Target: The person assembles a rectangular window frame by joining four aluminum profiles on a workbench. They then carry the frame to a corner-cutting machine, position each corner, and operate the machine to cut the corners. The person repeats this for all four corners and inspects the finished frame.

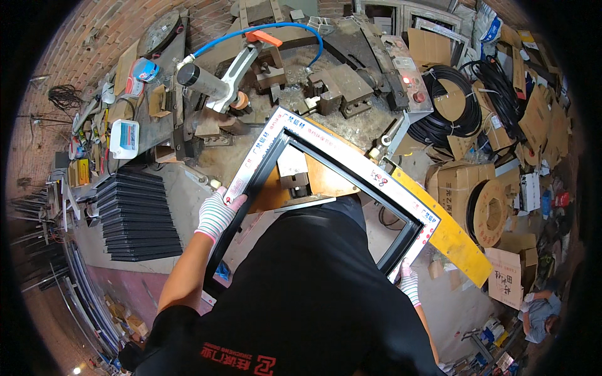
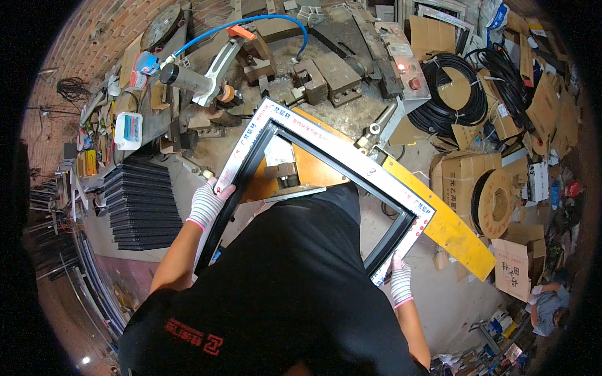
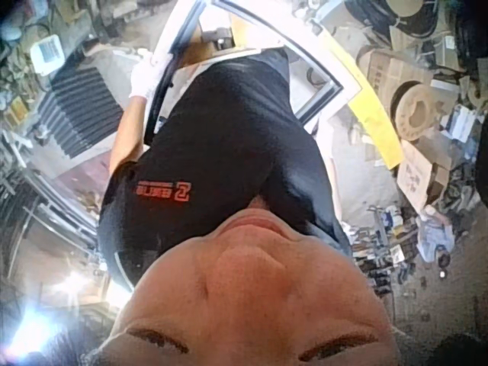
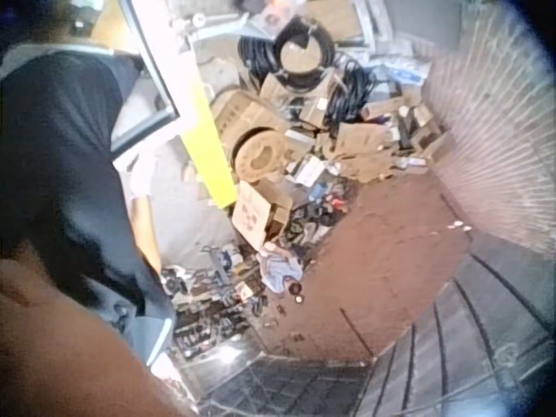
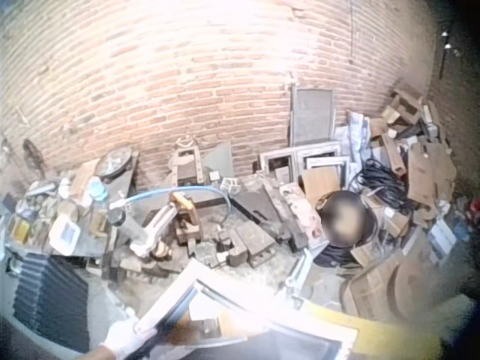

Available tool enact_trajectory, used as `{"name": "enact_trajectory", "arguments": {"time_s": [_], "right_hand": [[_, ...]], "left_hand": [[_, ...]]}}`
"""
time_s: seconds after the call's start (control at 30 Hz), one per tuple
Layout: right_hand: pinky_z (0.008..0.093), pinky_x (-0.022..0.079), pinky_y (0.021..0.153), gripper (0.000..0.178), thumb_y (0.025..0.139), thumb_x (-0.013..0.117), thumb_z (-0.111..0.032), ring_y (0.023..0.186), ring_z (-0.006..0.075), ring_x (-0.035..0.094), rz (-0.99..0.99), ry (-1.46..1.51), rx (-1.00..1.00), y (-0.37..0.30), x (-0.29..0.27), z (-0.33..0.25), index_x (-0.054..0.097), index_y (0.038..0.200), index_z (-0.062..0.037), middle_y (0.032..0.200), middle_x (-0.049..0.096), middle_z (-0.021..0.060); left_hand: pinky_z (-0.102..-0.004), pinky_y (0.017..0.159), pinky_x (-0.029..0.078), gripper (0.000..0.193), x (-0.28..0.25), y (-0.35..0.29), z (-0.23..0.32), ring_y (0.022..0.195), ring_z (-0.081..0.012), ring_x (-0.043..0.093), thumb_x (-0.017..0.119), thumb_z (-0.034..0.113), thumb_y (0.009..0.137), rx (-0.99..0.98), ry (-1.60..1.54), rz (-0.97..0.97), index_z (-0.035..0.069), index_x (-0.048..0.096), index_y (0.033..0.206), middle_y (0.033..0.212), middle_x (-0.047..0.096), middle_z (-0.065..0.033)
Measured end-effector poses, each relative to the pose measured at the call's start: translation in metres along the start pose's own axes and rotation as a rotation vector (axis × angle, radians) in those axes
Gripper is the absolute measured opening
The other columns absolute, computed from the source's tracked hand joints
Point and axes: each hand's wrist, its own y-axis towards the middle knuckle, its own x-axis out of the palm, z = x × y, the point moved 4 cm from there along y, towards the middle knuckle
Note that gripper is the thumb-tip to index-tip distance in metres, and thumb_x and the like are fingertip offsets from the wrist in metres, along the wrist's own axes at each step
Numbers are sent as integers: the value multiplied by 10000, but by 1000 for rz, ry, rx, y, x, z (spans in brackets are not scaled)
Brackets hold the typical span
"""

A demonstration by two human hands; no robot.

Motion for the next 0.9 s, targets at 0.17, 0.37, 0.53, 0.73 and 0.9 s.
{"name": "enact_trajectory", "arguments": {"time_s": [0.17, 0.37, 0.53, 0.73, 0.9], "right_hand": [[341, 450, 394, 676, 997, 575, -675, 438, 202, 553, 8, -16, -3, 4, 2, -7, 571, 701, -66, 559, 535, 66], [372, 476, 392, 742, 934, 591, -752, 427, 237, 576, -4, -51, 13, 14, 4, -10, 563, 663, -62, 542, 551, 97], [368, 497, 420, 703, 901, 666, -729, 453, 225, 609, 27, -83, 60, 12, 0, -8, 581, 681, -67, 602, 614, 97], [303, 513, 439, 598, 956, 692, -615, 448, 173, 598, -58, -143, -4, 6, 4, -41, 585, 691, -89, 552, 591, 60], [305, 506, 442, 607, 972, 670, -617, 456, 174, 599, -88, -159, 38, -1, 8, -53, 580, 683, -91, 571, 600, 64]], "left_hand": [[-480, 843, 552, 634, -9, 7, 3, 950, -434, 712, 697, 643, 890, -57, -43, 21, 52, 672, 1121, 996, 738, -251], [-491, 883, 535, 672, -8, -8, 4, 1011, -440, 667, 826, 483, 831, 117, -64, 350, 80, 625, 1329, 1073, 705, -228], [-496, 998, 516, 1022, 27, -61, -47, 1128, -464, 621, 984, 165, 599, 240, -35, 439, -12, 473, 1467, 1236, 641, -257], [-533, 1052, 477, 1325, 63, -94, -134, 1202, -462, 573, 984, 177, 572, -114, 68, 241, 15, 211, 1635, 1280, 613, -261], [-537, 1027, 481, 1340, 67, -94, -144, 1154, -452, 591, 985, 192, 580, -74, 74, 262, 49, 193, 1651, 1263, 621, -240]]}}
